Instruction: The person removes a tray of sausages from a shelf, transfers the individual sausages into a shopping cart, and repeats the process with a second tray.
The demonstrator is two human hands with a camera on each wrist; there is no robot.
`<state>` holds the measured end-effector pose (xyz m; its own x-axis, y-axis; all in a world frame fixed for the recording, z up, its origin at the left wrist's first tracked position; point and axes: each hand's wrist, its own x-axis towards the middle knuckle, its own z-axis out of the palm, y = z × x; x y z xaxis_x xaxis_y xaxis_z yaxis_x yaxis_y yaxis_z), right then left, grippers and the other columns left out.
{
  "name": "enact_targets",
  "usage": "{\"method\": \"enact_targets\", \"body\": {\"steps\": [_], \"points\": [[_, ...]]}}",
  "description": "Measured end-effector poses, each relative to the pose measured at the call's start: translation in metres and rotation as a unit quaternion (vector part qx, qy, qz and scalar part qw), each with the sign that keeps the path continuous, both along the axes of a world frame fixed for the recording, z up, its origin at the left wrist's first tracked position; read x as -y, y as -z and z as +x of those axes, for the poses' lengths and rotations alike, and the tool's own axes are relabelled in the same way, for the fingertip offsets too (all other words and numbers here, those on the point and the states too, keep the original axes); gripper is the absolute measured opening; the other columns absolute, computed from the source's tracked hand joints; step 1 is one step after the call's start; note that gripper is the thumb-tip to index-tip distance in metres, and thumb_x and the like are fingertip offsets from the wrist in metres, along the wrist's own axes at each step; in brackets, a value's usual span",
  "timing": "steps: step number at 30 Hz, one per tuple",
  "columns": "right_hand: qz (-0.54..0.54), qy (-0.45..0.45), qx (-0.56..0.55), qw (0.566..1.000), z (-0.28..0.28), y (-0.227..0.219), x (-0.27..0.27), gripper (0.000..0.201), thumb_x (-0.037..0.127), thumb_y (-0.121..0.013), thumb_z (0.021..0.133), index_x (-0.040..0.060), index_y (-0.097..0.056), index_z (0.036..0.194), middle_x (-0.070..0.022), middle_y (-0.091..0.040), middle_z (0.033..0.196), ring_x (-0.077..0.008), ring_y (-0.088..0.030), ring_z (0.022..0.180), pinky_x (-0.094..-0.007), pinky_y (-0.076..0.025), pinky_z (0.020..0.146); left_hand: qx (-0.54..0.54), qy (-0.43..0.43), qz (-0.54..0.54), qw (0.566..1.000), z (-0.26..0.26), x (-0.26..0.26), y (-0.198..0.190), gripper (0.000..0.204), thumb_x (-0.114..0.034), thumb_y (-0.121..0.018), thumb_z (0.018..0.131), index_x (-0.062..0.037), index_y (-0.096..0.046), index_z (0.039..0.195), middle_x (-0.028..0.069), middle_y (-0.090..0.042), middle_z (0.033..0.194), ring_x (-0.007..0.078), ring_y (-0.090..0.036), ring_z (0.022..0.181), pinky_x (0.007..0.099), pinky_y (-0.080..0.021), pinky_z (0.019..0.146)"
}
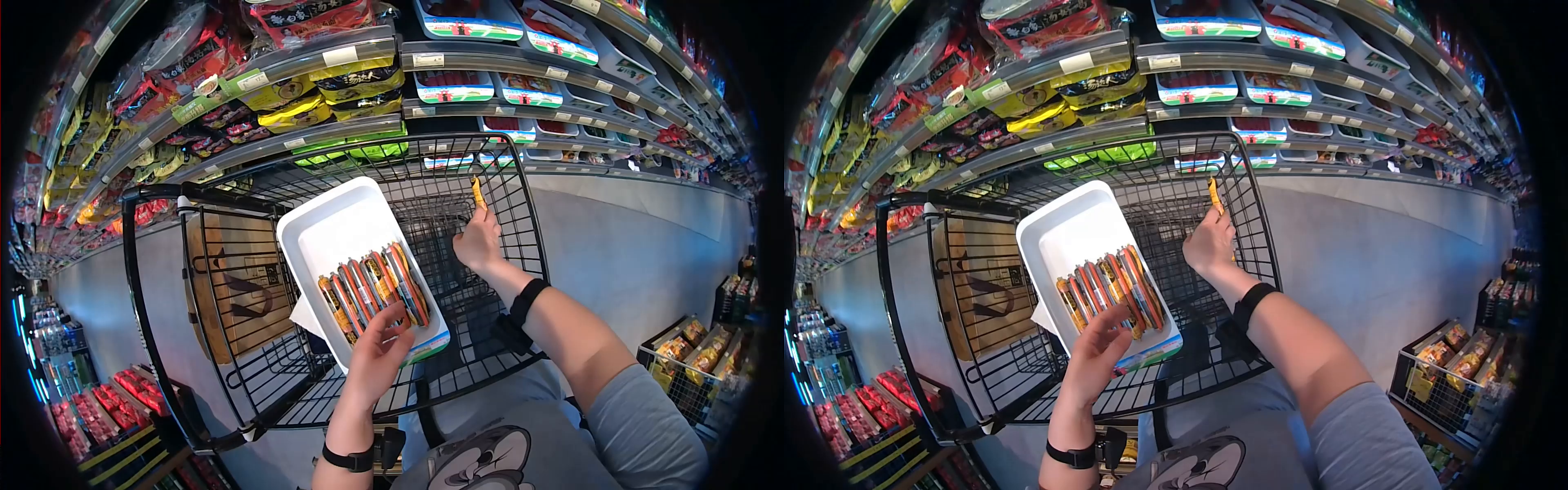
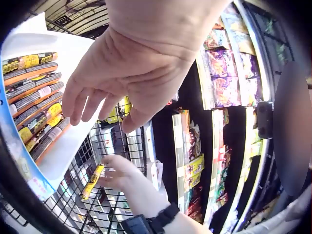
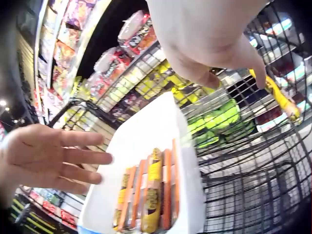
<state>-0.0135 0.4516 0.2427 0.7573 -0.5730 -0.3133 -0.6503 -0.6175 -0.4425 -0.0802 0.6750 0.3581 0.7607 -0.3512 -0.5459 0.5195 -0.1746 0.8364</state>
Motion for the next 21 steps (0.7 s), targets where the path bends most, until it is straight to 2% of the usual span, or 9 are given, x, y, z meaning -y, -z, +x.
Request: {"method": "enact_targets", "body": {"steps": [5, 9, 11, 13, 15, 16, 18, 19, 21], "points": [[-0.071, -0.053, -0.004, 0.996, 0.001, -0.003, -0.003, 0.044, 0.010, -0.059, 0.077, -0.0009, -0.037, 0.113, -0.0198, -0.039, 0.112, -0.0368, -0.043, 0.106, -0.0439, -0.040, 0.087, -0.011, 0.001, -0.004, 1.000, 0.000, 0.004, -0.004, 0.039, -0.008, -0.056, 0.088, -0.0030, -0.047, 0.125, 0.0079, -0.054, 0.119, 0.0141, -0.050, 0.103, 0.0289, -0.041, 0.089], [-0.066, -0.047, -0.020, 0.997, 0.003, 0.014, 0.005, 0.039, 0.007, -0.058, 0.077, -0.0006, -0.038, 0.110, -0.0199, -0.043, 0.111, -0.0361, -0.046, 0.105, -0.0441, -0.042, 0.087, -0.021, -0.007, -0.003, 1.000, -0.001, 0.005, -0.001, 0.038, -0.007, -0.056, 0.087, -0.0030, -0.047, 0.124, 0.0077, -0.055, 0.117, 0.0140, -0.050, 0.102, 0.0288, -0.041, 0.089], [0.037, -0.031, -0.086, 0.995, 0.004, 0.019, 0.010, 0.036, 0.006, -0.058, 0.078, -0.0005, -0.039, 0.108, -0.0221, -0.046, 0.110, -0.0370, -0.050, 0.103, -0.0434, -0.043, 0.087, -0.007, 0.001, 0.009, 1.000, -0.001, 0.006, 0.000, 0.039, -0.006, -0.056, 0.087, -0.0030, -0.047, 0.124, 0.0075, -0.056, 0.115, 0.0140, -0.051, 0.102, 0.0286, -0.041, 0.089], [0.004, -0.043, -0.050, 0.998, 0.002, 0.024, 0.011, 0.034, 0.006, -0.057, 0.077, -0.0023, -0.042, 0.106, -0.0234, -0.053, 0.102, -0.0382, -0.056, 0.094, -0.0433, -0.046, 0.081, -0.003, -0.003, 0.008, 1.000, -0.001, 0.006, 0.004, 0.039, -0.006, -0.056, 0.086, -0.0030, -0.047, 0.124, 0.0073, -0.057, 0.114, 0.0137, -0.051, 0.100, 0.0282, -0.041, 0.088], [0.235, -0.025, -0.158, 0.959, 0.011, -0.009, 0.008, 0.031, 0.006, -0.055, 0.076, -0.0047, -0.045, 0.103, -0.0216, -0.059, 0.090, -0.0362, -0.061, 0.082, -0.0399, -0.051, 0.071, 0.001, -0.010, 0.005, 1.000, -0.002, 0.007, 0.008, 0.040, -0.005, -0.057, 0.086, -0.0031, -0.047, 0.124, 0.0071, -0.057, 0.113, 0.0134, -0.051, 0.099, 0.0278, -0.042, 0.087], [0.221, -0.037, -0.101, 0.969, 0.003, 0.016, 0.005, 0.031, 0.008, -0.058, 0.074, -0.0062, -0.048, 0.099, -0.0166, -0.061, 0.080, -0.0281, -0.063, 0.072, -0.0339, -0.052, 0.061, 0.018, -0.015, 0.010, 1.000, -0.002, 0.007, 0.011, 0.040, -0.005, -0.057, 0.085, -0.0028, -0.047, 0.124, 0.0068, -0.057, 0.112, 0.0129, -0.051, 0.098, 0.0273, -0.042, 0.086], [0.438, -0.049, -0.122, 0.889, 0.000, -0.043, -0.010, 0.041, 0.011, -0.066, 0.074, -0.0032, -0.043, 0.105, -0.0133, -0.057, 0.090, -0.0187, -0.060, 0.074, -0.0284, -0.051, 0.057, 0.034, -0.025, 0.017, 0.999, -0.002, 0.010, 0.011, 0.041, -0.004, -0.058, 0.085, -0.0025, -0.047, 0.124, 0.0065, -0.057, 0.112, 0.0124, -0.052, 0.096, 0.0268, -0.043, 0.084], [0.475, -0.063, -0.110, 0.871, -0.005, -0.059, -0.018, 0.039, 0.012, -0.066, 0.077, -0.0016, -0.044, 0.106, -0.0102, -0.058, 0.091, -0.0162, -0.059, 0.075, -0.0262, -0.049, 0.056, 0.040, -0.044, 0.016, 0.998, -0.001, 0.014, 0.007, 0.039, -0.004, -0.059, 0.084, -0.0025, -0.048, 0.121, 0.0053, -0.058, 0.108, 0.0113, -0.051, 0.095, 0.0262, -0.044, 0.083], [0.595, -0.108, -0.079, 0.793, -0.019, -0.080, -0.027, 0.041, 0.015, -0.066, 0.080, 0.0001, -0.042, 0.111, -0.0070, -0.058, 0.096, -0.0130, -0.058, 0.084, -0.0261, -0.048, 0.065, 0.047, -0.065, 0.019, 0.997, 0.002, 0.019, 0.001, 0.037, -0.003, -0.060, 0.083, -0.0025, -0.050, 0.118, 0.0042, -0.058, 0.105, 0.0101, -0.051, 0.093, 0.0256, -0.044, 0.081]]}}
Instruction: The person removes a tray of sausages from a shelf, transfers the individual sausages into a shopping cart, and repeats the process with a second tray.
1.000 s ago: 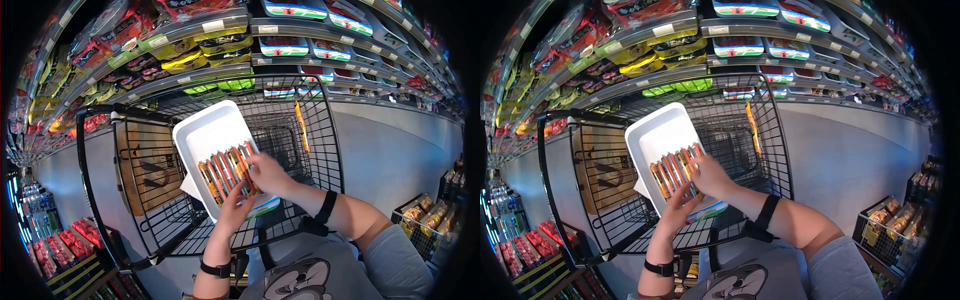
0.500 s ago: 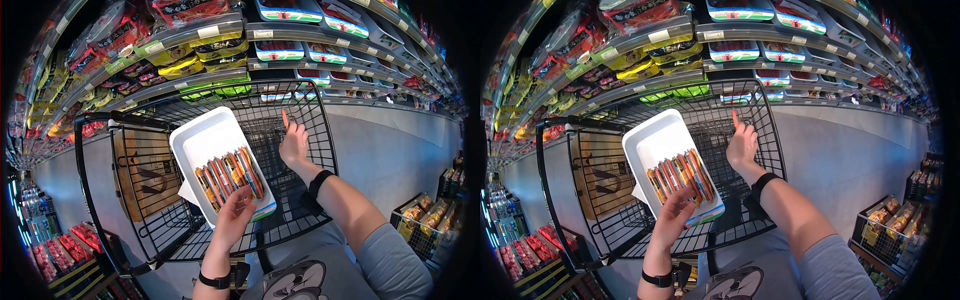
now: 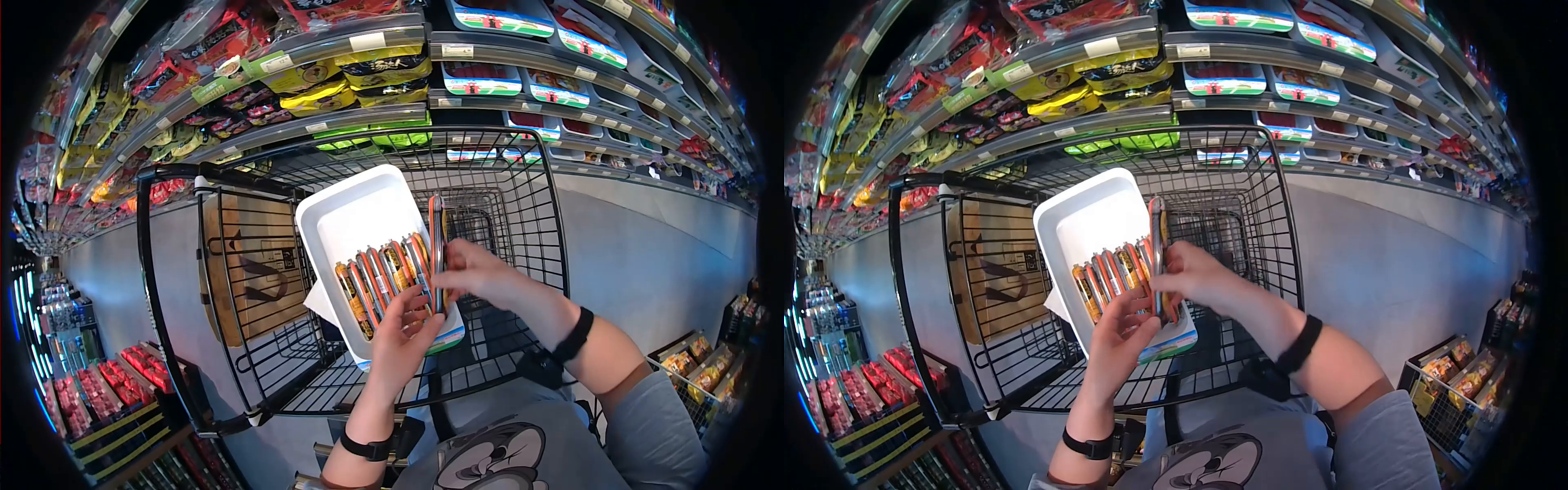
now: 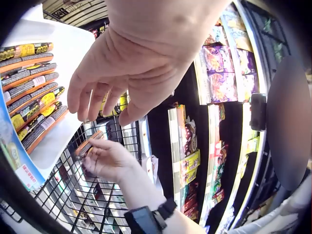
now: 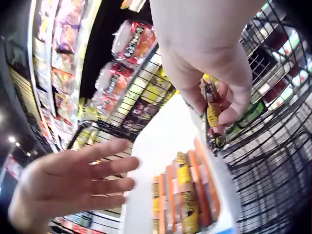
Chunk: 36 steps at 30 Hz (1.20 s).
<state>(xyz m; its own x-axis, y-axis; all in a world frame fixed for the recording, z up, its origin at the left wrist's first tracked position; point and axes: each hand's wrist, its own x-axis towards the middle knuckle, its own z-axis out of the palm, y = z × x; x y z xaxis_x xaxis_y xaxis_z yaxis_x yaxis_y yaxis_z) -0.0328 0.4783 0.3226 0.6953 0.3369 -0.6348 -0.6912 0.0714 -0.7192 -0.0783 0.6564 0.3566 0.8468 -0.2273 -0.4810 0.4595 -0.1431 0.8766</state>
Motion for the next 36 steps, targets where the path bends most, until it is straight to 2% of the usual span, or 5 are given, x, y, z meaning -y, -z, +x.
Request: {"method": "enact_targets", "body": {"steps": [3, 8, 12, 28, 36], "points": [[0.045, 0.002, 0.045, 0.998, -0.011, -0.014, -0.015, 0.041, 0.012, -0.066, 0.079, -0.0042, -0.042, 0.108, -0.0115, -0.058, 0.089, -0.0153, -0.060, 0.074, -0.0261, -0.048, 0.058, 0.026, -0.021, -0.043, 0.999, 0.001, 0.005, -0.006, 0.030, 0.000, -0.065, 0.078, -0.0040, -0.051, 0.104, 0.0004, -0.056, 0.090, 0.0067, -0.051, 0.081, 0.0205, -0.045, 0.069], [0.062, 0.035, 0.149, 0.986, -0.012, -0.026, -0.013, 0.033, 0.012, -0.062, 0.084, -0.0004, -0.045, 0.109, -0.0072, -0.058, 0.088, -0.0116, -0.057, 0.075, -0.0240, -0.047, 0.066, 0.052, -0.030, 0.012, 0.998, -0.002, 0.001, -0.011, 0.033, 0.005, -0.066, 0.075, -0.0049, -0.051, 0.102, -0.0008, -0.054, 0.086, 0.0058, -0.051, 0.078, 0.0203, -0.045, 0.065], [0.086, 0.029, 0.106, 0.990, -0.009, -0.044, 0.006, 0.030, 0.014, -0.058, 0.087, 0.0005, -0.048, 0.112, -0.0064, -0.059, 0.090, -0.0109, -0.058, 0.077, -0.0243, -0.048, 0.067, 0.140, -0.039, 0.084, 0.986, -0.006, -0.001, -0.015, 0.036, 0.009, -0.067, 0.072, -0.0062, -0.051, 0.100, -0.0023, -0.050, 0.084, 0.0049, -0.049, 0.078, 0.0201, -0.044, 0.066], [0.101, 0.093, 0.086, 0.987, -0.013, -0.046, 0.018, 0.036, 0.024, -0.052, 0.092, 0.0005, -0.048, 0.118, -0.0073, -0.059, 0.093, -0.0114, -0.059, 0.079, -0.0259, -0.050, 0.074, 0.125, -0.055, 0.032, 0.990, -0.012, -0.005, -0.017, 0.039, 0.011, -0.068, 0.070, -0.0051, -0.053, 0.103, -0.0028, -0.048, 0.086, 0.0048, -0.048, 0.078, 0.0186, -0.043, 0.070], [0.110, 0.082, 0.092, 0.986, -0.012, -0.044, 0.014, 0.035, 0.025, -0.051, 0.092, 0.0021, -0.048, 0.119, -0.0056, -0.059, 0.092, -0.0096, -0.058, 0.079, -0.0244, -0.049, 0.072, 0.101, -0.054, 0.023, 0.993, -0.014, -0.006, -0.017, 0.035, 0.011, -0.067, 0.072, -0.0061, -0.052, 0.099, -0.0036, -0.045, 0.081, 0.0028, -0.048, 0.072, 0.0160, -0.043, 0.053]]}}
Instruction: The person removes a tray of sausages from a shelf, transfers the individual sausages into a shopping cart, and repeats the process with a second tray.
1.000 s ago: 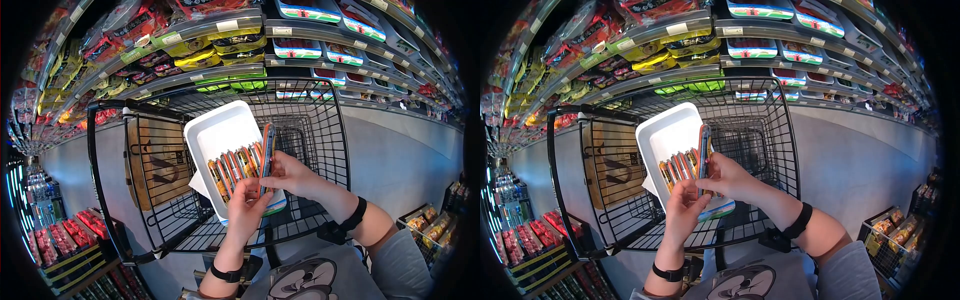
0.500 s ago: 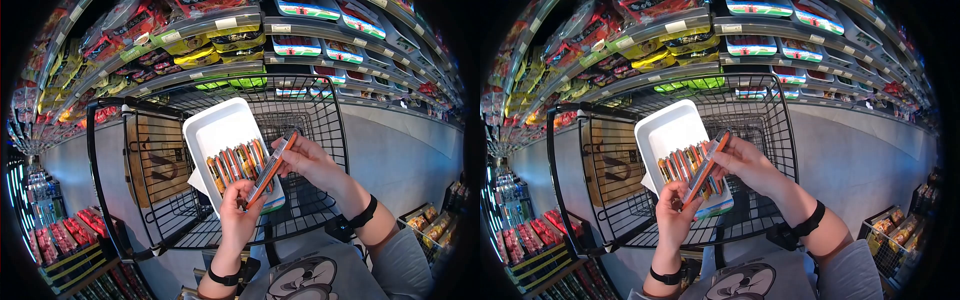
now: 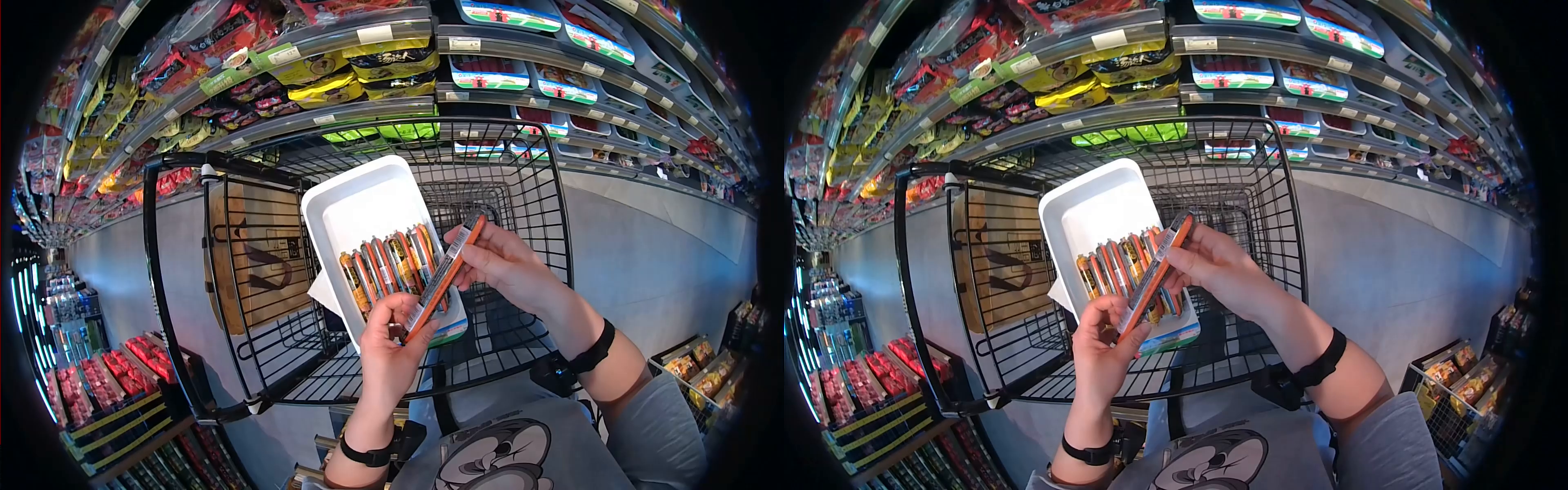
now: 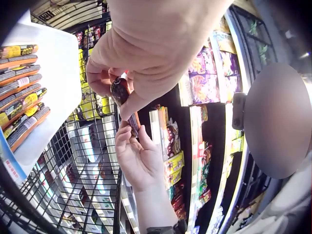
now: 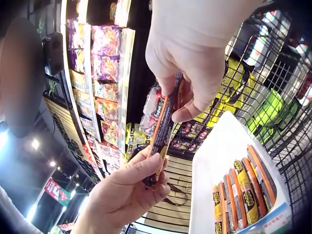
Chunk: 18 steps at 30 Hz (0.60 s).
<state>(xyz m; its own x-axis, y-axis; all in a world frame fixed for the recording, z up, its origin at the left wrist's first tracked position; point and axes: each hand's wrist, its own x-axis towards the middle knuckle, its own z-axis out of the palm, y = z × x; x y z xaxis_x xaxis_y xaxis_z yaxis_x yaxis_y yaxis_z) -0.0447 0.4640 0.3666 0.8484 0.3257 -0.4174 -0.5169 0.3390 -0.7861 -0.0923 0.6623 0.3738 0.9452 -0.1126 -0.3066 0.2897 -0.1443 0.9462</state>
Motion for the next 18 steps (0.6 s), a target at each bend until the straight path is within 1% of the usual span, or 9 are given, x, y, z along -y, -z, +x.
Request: {"method": "enact_targets", "body": {"steps": [4, 6, 10, 12, 13, 15, 16, 18], "points": [[0.004, -0.003, 0.003, 1.000, 0.002, 0.000, -0.003, 0.036, 0.025, -0.051, 0.092, 0.0022, -0.048, 0.120, -0.0047, -0.059, 0.091, -0.0087, -0.057, 0.077, -0.0240, -0.049, 0.071, 0.006, 0.005, -0.006, 1.000, 0.000, -0.002, 0.002, 0.033, 0.010, -0.067, 0.072, -0.0068, -0.052, 0.096, -0.0034, -0.046, 0.080, 0.0031, -0.048, 0.070, 0.0162, -0.043, 0.051], [-0.008, -0.007, 0.009, 1.000, 0.003, 0.001, -0.005, 0.037, 0.026, -0.051, 0.092, 0.0016, -0.048, 0.120, -0.0036, -0.059, 0.089, -0.0077, -0.056, 0.074, -0.0233, -0.049, 0.069, -0.002, 0.018, -0.004, 1.000, -0.001, -0.004, 0.003, 0.032, 0.008, -0.066, 0.074, -0.0052, -0.052, 0.099, -0.0035, -0.046, 0.077, 0.0037, -0.049, 0.069, 0.0161, -0.043, 0.053], [-0.025, -0.019, 0.018, 0.999, 0.007, -0.001, -0.010, 0.037, 0.026, -0.050, 0.093, 0.0006, -0.048, 0.120, -0.0025, -0.058, 0.085, -0.0066, -0.055, 0.071, -0.0223, -0.048, 0.067, -0.027, 0.041, -0.018, 0.999, 0.000, -0.005, -0.001, 0.031, 0.007, -0.064, 0.076, -0.0029, -0.052, 0.103, -0.0026, -0.049, 0.077, 0.0043, -0.050, 0.070, 0.0174, -0.043, 0.055], [-0.062, -0.050, 0.047, 0.996, 0.009, -0.008, -0.012, 0.035, 0.025, -0.050, 0.093, 0.0003, -0.051, 0.117, -0.0015, -0.058, 0.081, -0.0057, -0.054, 0.069, -0.0213, -0.047, 0.065, -0.142, 0.024, -0.137, 0.980, -0.001, -0.003, -0.003, 0.030, 0.000, -0.068, 0.076, -0.0014, -0.054, 0.102, -0.0004, -0.054, 0.082, 0.0055, -0.053, 0.069, 0.0183, -0.046, 0.062], [-0.061, -0.051, 0.046, 0.996, 0.010, -0.006, -0.013, 0.035, 0.025, -0.050, 0.093, 0.0003, -0.051, 0.117, -0.0015, -0.058, 0.081, -0.0057, -0.054, 0.069, -0.0213, -0.047, 0.065, -0.143, 0.023, -0.137, 0.980, -0.002, -0.002, -0.002, 0.030, 0.000, -0.068, 0.076, -0.0014, -0.054, 0.102, -0.0004, -0.054, 0.082, 0.0055, -0.053, 0.069, 0.0183, -0.046, 0.062], [-0.076, -0.089, 0.070, 0.991, 0.010, -0.002, -0.016, 0.030, 0.025, -0.049, 0.093, 0.0016, -0.055, 0.111, -0.0005, -0.057, 0.079, -0.0047, -0.052, 0.068, -0.0209, -0.045, 0.063, -0.130, 0.041, -0.162, 0.977, -0.005, 0.001, 0.002, 0.030, -0.001, -0.069, 0.076, 0.0000, -0.053, 0.102, 0.0003, -0.053, 0.082, 0.0063, -0.055, 0.071, 0.0184, -0.048, 0.063], [-0.075, -0.089, 0.069, 0.991, 0.011, -0.003, -0.018, 0.030, 0.025, -0.049, 0.093, 0.0016, -0.055, 0.111, -0.0005, -0.057, 0.079, -0.0047, -0.052, 0.068, -0.0209, -0.045, 0.063, -0.131, 0.040, -0.161, 0.977, -0.006, 0.001, 0.003, 0.030, -0.001, -0.069, 0.076, 0.0000, -0.053, 0.102, 0.0003, -0.053, 0.082, 0.0063, -0.055, 0.071, 0.0184, -0.048, 0.063], [-0.074, -0.107, 0.099, 0.987, 0.012, -0.008, -0.023, 0.026, 0.025, -0.048, 0.093, 0.0033, -0.058, 0.103, 0.0012, -0.056, 0.075, -0.0038, -0.051, 0.067, -0.0209, -0.044, 0.060, -0.130, 0.057, -0.164, 0.976, -0.007, 0.002, 0.006, 0.032, -0.002, -0.069, 0.076, 0.0008, -0.051, 0.102, 0.0005, -0.053, 0.081, 0.0060, -0.055, 0.071, 0.0187, -0.048, 0.062]]}}
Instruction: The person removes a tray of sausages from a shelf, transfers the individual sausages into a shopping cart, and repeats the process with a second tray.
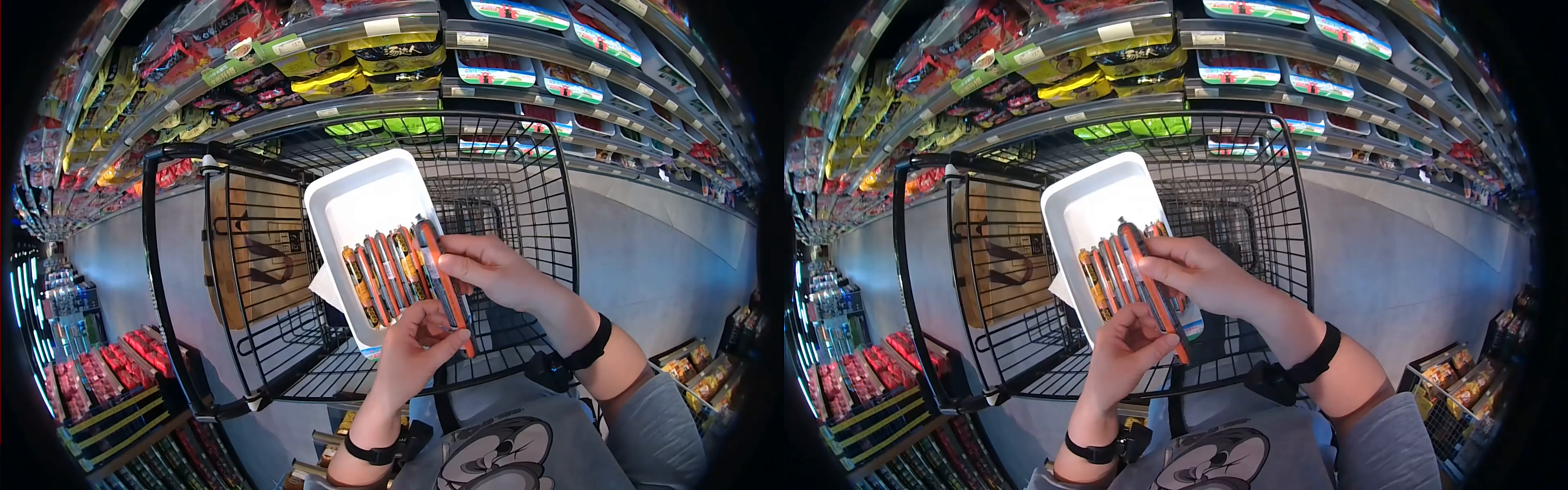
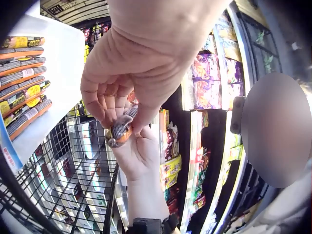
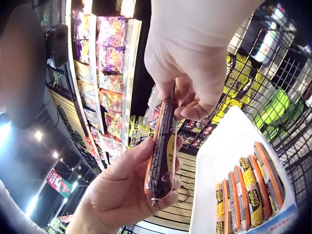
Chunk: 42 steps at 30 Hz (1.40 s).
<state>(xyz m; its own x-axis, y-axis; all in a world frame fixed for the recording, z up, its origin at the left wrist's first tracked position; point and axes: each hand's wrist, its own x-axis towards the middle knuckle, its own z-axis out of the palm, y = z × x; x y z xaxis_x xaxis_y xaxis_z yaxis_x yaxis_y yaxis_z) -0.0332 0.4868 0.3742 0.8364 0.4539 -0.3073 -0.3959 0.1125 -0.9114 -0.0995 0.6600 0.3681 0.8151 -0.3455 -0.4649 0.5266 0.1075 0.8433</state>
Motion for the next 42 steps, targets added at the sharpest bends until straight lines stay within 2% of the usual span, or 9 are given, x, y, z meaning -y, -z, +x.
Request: {"method": "enact_targets", "body": {"steps": [11, 14, 17, 21, 23, 26, 29, 35, 42], "points": [[-0.008, -0.039, 0.007, 0.999, -0.002, 0.007, -0.008, 0.028, 0.028, -0.046, 0.094, 0.0038, -0.058, 0.100, 0.0012, -0.055, 0.073, -0.0042, -0.050, 0.069, -0.0220, -0.043, 0.063, -0.013, 0.025, 0.013, 1.000, 0.001, -0.005, -0.001, 0.033, -0.003, -0.069, 0.077, 0.0012, -0.049, 0.103, 0.0001, -0.053, 0.080, 0.0053, -0.055, 0.073, 0.0183, -0.048, 0.064], [0.001, -0.047, -0.042, 0.998, -0.005, 0.017, -0.015, 0.028, 0.023, -0.049, 0.093, 0.0026, -0.052, 0.113, -0.0023, -0.057, 0.082, -0.0072, -0.053, 0.074, -0.0237, -0.045, 0.067, -0.002, 0.030, 0.044, 0.999, 0.004, -0.007, -0.005, 0.030, -0.003, -0.068, 0.078, 0.0014, -0.050, 0.102, 0.0003, -0.053, 0.080, 0.0054, -0.056, 0.073, 0.0177, -0.047, 0.063], [-0.048, -0.035, -0.069, 0.996, -0.013, 0.024, -0.026, 0.063, 0.014, -0.057, 0.088, 0.0002, -0.019, 0.136, -0.0148, -0.056, 0.105, -0.0173, -0.057, 0.092, -0.0290, -0.047, 0.076, -0.009, 0.017, 0.104, 0.994, 0.005, -0.015, 0.001, 0.026, -0.003, -0.065, 0.080, 0.0009, -0.053, 0.103, -0.0002, -0.055, 0.080, 0.0053, -0.055, 0.071, 0.0176, -0.045, 0.061], [-0.076, -0.049, -0.153, 0.984, -0.024, 0.064, -0.050, 0.068, 0.013, -0.062, 0.083, -0.0024, -0.020, 0.134, -0.0210, -0.055, 0.108, -0.0219, -0.058, 0.096, -0.0306, -0.048, 0.077, -0.041, 0.032, 0.182, 0.982, 0.006, -0.031, 0.015, 0.027, -0.003, -0.063, 0.081, 0.0014, -0.055, 0.106, 0.0000, -0.057, 0.079, 0.0054, -0.055, 0.066, 0.0182, -0.044, 0.059], [-0.230, -0.056, -0.044, 0.971, -0.024, 0.094, -0.061, 0.069, 0.013, -0.065, 0.078, -0.0064, -0.024, 0.129, -0.0243, -0.057, 0.104, -0.0286, -0.060, 0.094, -0.0334, -0.049, 0.074, -0.020, 0.051, 0.254, 0.966, 0.005, -0.036, 0.015, 0.034, -0.005, -0.063, 0.081, 0.0009, -0.054, 0.113, 0.0004, -0.058, 0.082, 0.0053, -0.054, 0.067, 0.0185, -0.044, 0.061], [-0.323, -0.044, 0.017, 0.945, -0.019, 0.107, -0.075, 0.062, 0.011, -0.065, 0.076, -0.0091, -0.029, 0.122, -0.0230, -0.060, 0.090, -0.0305, -0.063, 0.080, -0.0366, -0.050, 0.067, -0.024, 0.028, 0.268, 0.963, 0.005, -0.047, 0.018, 0.036, -0.008, -0.064, 0.081, -0.0003, -0.054, 0.114, 0.0008, -0.058, 0.086, 0.0067, -0.054, 0.072, 0.0201, -0.045, 0.065], [-0.381, -0.052, -0.034, 0.922, -0.009, 0.104, -0.083, 0.062, 0.009, -0.066, 0.073, -0.0080, -0.029, 0.120, -0.0246, -0.060, 0.085, -0.0378, -0.061, 0.083, -0.0418, -0.050, 0.069, -0.022, 0.004, 0.273, 0.962, 0.005, -0.051, 0.017, 0.035, -0.010, -0.065, 0.081, -0.0006, -0.054, 0.114, 0.0015, -0.058, 0.088, 0.0083, -0.054, 0.077, 0.0219, -0.045, 0.070], [-0.437, 0.017, 0.014, 0.899, -0.006, 0.113, -0.094, 0.063, 0.008, -0.066, 0.073, -0.0061, -0.027, 0.120, -0.0271, -0.058, 0.091, -0.0406, -0.060, 0.084, -0.0434, -0.049, 0.073, -0.014, -0.016, 0.276, 0.961, 0.003, -0.058, 0.021, 0.034, -0.011, -0.065, 0.081, -0.0013, -0.055, 0.112, 0.0020, -0.058, 0.089, 0.0100, -0.054, 0.081, 0.0232, -0.045, 0.071], [-0.444, -0.029, 0.015, 0.895, -0.005, 0.108, -0.096, 0.059, 0.008, -0.066, 0.075, -0.0045, -0.028, 0.118, -0.0268, -0.057, 0.093, -0.0412, -0.058, 0.089, -0.0433, -0.049, 0.075, 0.012, -0.015, 0.316, 0.949, 0.001, -0.072, 0.036, 0.035, -0.013, -0.066, 0.079, -0.0028, -0.057, 0.111, 0.0052, -0.058, 0.097, 0.0128, -0.052, 0.088, 0.0237, -0.045, 0.069]]}}
